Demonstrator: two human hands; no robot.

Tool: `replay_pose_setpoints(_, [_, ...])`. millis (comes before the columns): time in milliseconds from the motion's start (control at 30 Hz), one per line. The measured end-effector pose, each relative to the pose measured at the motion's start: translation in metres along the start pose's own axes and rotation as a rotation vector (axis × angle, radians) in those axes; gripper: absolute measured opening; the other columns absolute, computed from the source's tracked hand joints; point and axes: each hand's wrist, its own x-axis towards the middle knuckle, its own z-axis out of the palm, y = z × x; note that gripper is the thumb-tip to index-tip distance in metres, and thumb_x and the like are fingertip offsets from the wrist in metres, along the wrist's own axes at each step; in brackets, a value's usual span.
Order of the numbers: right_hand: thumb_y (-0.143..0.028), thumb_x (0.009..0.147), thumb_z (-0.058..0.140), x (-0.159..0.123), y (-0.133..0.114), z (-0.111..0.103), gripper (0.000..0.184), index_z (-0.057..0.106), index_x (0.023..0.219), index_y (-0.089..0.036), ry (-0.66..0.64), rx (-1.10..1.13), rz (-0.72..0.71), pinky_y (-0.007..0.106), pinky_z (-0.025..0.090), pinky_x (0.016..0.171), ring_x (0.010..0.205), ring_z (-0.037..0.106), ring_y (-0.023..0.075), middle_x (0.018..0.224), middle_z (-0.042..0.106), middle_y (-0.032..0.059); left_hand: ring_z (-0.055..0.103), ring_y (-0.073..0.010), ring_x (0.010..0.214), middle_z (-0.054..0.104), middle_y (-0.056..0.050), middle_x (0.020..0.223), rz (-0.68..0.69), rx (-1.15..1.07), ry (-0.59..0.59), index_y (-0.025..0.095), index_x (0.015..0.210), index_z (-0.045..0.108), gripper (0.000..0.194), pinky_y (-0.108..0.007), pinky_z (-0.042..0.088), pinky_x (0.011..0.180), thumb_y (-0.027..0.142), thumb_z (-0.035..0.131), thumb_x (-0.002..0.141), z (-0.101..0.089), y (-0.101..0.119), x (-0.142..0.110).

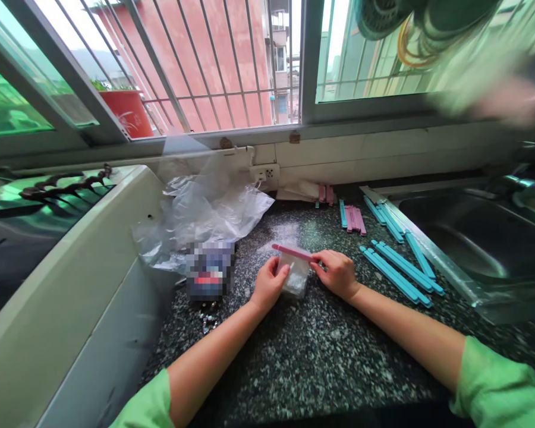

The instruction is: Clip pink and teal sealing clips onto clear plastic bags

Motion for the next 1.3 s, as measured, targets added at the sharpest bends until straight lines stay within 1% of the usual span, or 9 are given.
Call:
replay_pose_setpoints(100, [-0.029,0.083,0.051,0.019,0.014,0.008,0.018,0.064,0.083,-0.017,-0.044,-0.089,0.109,0.025,0.035,0.065,0.072,0.060,0.0163,0.074,0.068,0.0038,0.052,-0.0126,0.063,0.057,0.000,0.068,0.065,0.031,0.127,0.014,0.083,0.057,0.021,-0.024,0.041,0.061,0.027,0.060,0.068,0.009,-0.005,0.028])
replay_pose_setpoints(200, [-0.031,0.083,0.050,0.043,0.029,0.019,0.020,0.063,0.084,-0.016,-0.048,-0.185,0.288,0.026,0.032,0.063,0.073,0.059,0.0173,0.076,0.068,0.0055,0.045,-0.0092,0.050,0.048,0.006,0.059,0.080,0.010,0.206,0.015,0.110,0.049,0.041,-0.020,0.037,0.052,0.023,0.058,0.070,0.023,-0.008,0.059])
replay_pose_setpoints(300, [-0.034,0.085,0.048,0.064,0.043,0.030,0.025,0.063,0.085,-0.015,-0.013,-0.247,0.422,0.027,0.029,0.061,0.071,0.059,0.0187,0.076,0.067,0.0084,0.040,-0.0069,0.046,0.046,0.007,0.063,0.168,0.017,0.219,0.018,0.125,0.040,0.055,-0.019,0.036,0.050,0.019,0.055,0.072,0.038,-0.008,0.088])
replay_pose_setpoints(500, [-0.039,0.087,0.042,0.101,0.069,0.051,0.034,0.062,0.086,-0.012,0.085,-0.295,0.574,0.028,0.027,0.060,0.068,0.058,0.0195,0.074,0.066,0.0114,0.037,-0.0060,0.048,0.052,0.001,0.082,0.274,0.209,0.232,0.019,0.125,0.046,0.054,-0.022,0.040,0.059,0.014,0.055,0.073,0.062,-0.007,0.141])
replay_pose_setpoints(633, [-0.041,0.086,0.044,0.124,0.086,0.064,0.034,0.063,0.085,-0.012,0.129,-0.307,0.640,0.027,0.027,0.060,0.067,0.059,0.0191,0.073,0.067,0.0112,0.048,-0.0117,0.062,0.053,-0.004,0.089,0.296,0.349,0.210,0.018,0.126,0.046,0.054,-0.026,0.043,0.067,0.018,0.056,0.073,0.069,-0.010,0.165])
replay_pose_setpoints(767, [-0.041,0.085,0.044,0.142,0.101,0.077,0.034,0.063,0.087,-0.013,0.142,-0.316,0.683,0.027,0.028,0.060,0.067,0.059,0.0192,0.073,0.067,0.0114,0.054,-0.0198,0.085,0.054,-0.007,0.094,0.244,0.411,0.228,0.017,0.128,0.043,0.057,-0.031,0.043,0.078,0.018,0.056,0.073,0.071,-0.012,0.180])
replay_pose_setpoints(867, [-0.040,0.085,0.044,0.152,0.111,0.083,0.033,0.063,0.088,-0.013,0.143,-0.331,0.722,0.028,0.028,0.059,0.066,0.059,0.0197,0.074,0.067,0.0123,0.053,-0.0225,0.092,0.055,-0.009,0.095,0.208,0.405,0.246,0.015,0.129,0.040,0.059,-0.034,0.042,0.083,0.016,0.056,0.073,0.070,-0.014,0.187])
replay_pose_setpoints(1100, [-0.044,0.082,0.047,0.158,0.116,0.087,0.035,0.066,0.084,-0.015,0.116,-0.360,0.764,0.028,0.031,0.058,0.065,0.060,0.0210,0.071,0.066,0.0120,0.053,-0.0227,0.094,0.056,-0.008,0.093,0.181,0.291,0.280,0.016,0.126,0.042,0.056,-0.036,0.041,0.088,0.014,0.056,0.072,0.068,-0.016,0.193])
replay_pose_setpoints(1300, [-0.046,0.085,0.042,0.155,0.107,0.082,0.040,0.065,0.085,-0.014,0.147,-0.337,0.767,0.027,0.028,0.056,0.062,0.058,0.0207,0.071,0.065,0.0126,0.056,-0.0190,0.082,0.057,-0.006,0.082,0.126,0.195,0.280,0.011,0.120,0.044,0.049,-0.034,0.043,0.083,0.009,0.052,0.072,0.060,-0.012,0.184])
